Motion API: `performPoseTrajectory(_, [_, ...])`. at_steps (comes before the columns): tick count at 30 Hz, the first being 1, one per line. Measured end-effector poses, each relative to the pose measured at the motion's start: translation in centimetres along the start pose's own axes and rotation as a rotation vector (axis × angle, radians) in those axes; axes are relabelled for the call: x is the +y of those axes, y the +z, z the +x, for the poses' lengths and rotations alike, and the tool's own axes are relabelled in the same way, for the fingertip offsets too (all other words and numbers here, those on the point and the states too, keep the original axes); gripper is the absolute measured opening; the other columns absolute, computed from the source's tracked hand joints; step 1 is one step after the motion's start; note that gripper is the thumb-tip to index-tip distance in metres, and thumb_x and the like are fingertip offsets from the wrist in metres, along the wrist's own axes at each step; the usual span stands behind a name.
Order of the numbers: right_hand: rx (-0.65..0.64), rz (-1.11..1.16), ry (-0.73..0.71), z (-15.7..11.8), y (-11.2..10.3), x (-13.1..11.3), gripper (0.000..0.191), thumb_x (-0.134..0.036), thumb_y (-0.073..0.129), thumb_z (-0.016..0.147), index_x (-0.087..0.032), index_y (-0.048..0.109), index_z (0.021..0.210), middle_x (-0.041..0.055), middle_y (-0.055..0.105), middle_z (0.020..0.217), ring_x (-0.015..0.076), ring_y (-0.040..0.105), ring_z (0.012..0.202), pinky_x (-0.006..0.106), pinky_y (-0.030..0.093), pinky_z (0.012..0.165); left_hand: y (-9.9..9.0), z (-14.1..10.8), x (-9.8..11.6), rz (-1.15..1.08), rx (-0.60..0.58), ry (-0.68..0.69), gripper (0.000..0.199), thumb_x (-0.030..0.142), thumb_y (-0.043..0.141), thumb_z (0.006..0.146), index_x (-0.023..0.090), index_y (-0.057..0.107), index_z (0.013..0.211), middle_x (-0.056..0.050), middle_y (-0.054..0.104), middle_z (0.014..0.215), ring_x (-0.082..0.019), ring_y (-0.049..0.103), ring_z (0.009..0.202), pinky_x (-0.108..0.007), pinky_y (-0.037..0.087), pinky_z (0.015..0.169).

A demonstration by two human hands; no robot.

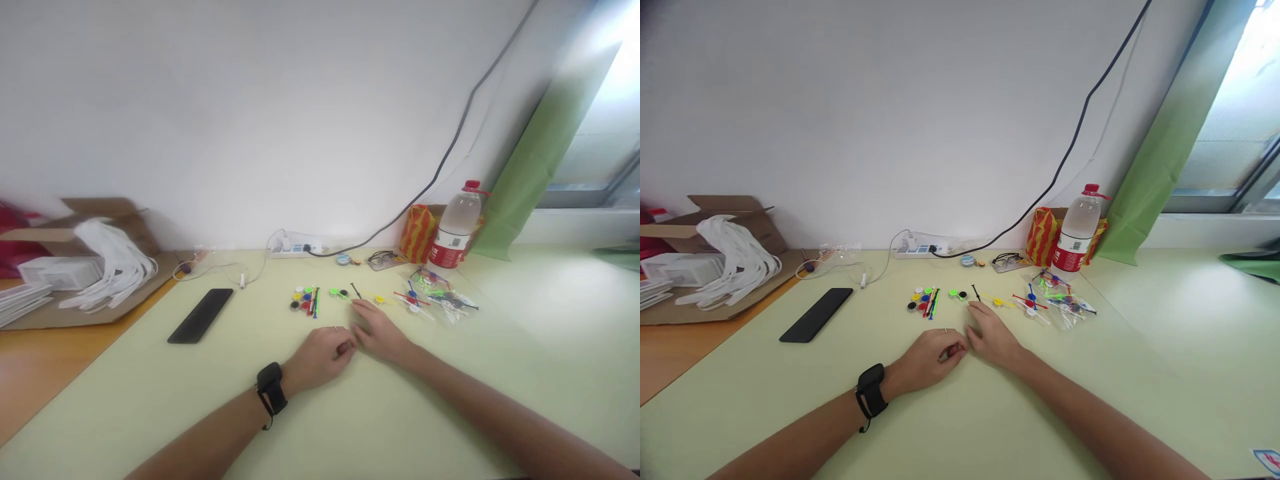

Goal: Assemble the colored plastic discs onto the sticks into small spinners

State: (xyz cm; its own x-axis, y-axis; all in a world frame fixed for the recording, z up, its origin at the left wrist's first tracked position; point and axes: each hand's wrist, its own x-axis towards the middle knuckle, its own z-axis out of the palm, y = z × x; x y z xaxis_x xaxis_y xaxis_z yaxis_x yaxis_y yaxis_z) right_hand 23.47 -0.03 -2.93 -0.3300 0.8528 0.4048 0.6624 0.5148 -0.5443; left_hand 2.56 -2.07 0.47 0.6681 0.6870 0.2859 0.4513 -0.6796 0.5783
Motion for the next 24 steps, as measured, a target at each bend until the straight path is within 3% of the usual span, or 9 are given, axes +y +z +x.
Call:
performPoseTrajectory(5, [0.066, 0.050, 0.012, 0.6, 0.1, 0.2, 0.037, -0.022, 0.058, 0.090, -0.015, 0.065, 0.126, 0.0178, 0.061, 0.138, 0.0299, 0.058, 0.130, 0.048, 0.046, 0.112, -0.4, -0.2, -0.4, -0.079, 0.006, -0.043, 0.014, 0.021, 0.059, 0.089, 0.022, 0.072, 0.090, -0.001, 0.069, 0.075, -0.015, 0.057, 0.063, -0.027, 0.042, 0.060])
performPoseTrajectory(10, [0.022, 0.170, 0.022, 0.2, -0.9, 0.7, 0.028, -0.024, 0.061, 0.089, -0.018, 0.068, 0.115, 0.0141, 0.068, 0.124, 0.0266, 0.065, 0.113, 0.043, 0.054, 0.101, -0.5, -0.3, -0.6, -0.107, -0.015, -0.070, 0.014, 0.022, 0.059, 0.090, 0.022, 0.073, 0.092, 0.000, 0.070, 0.076, -0.014, 0.058, 0.064, -0.026, 0.043, 0.061])
performPoseTrajectory(24, [0.005, 0.132, 0.013, 0.4, -1.0, 0.8, 0.029, -0.023, 0.063, 0.088, -0.016, 0.067, 0.116, 0.0157, 0.065, 0.130, 0.0282, 0.062, 0.120, 0.044, 0.049, 0.105, -0.5, -0.4, -0.6, -0.095, -0.041, -0.060, 0.013, 0.022, 0.058, 0.093, 0.022, 0.070, 0.098, -0.002, 0.068, 0.084, -0.017, 0.059, 0.074, -0.029, 0.046, 0.071])
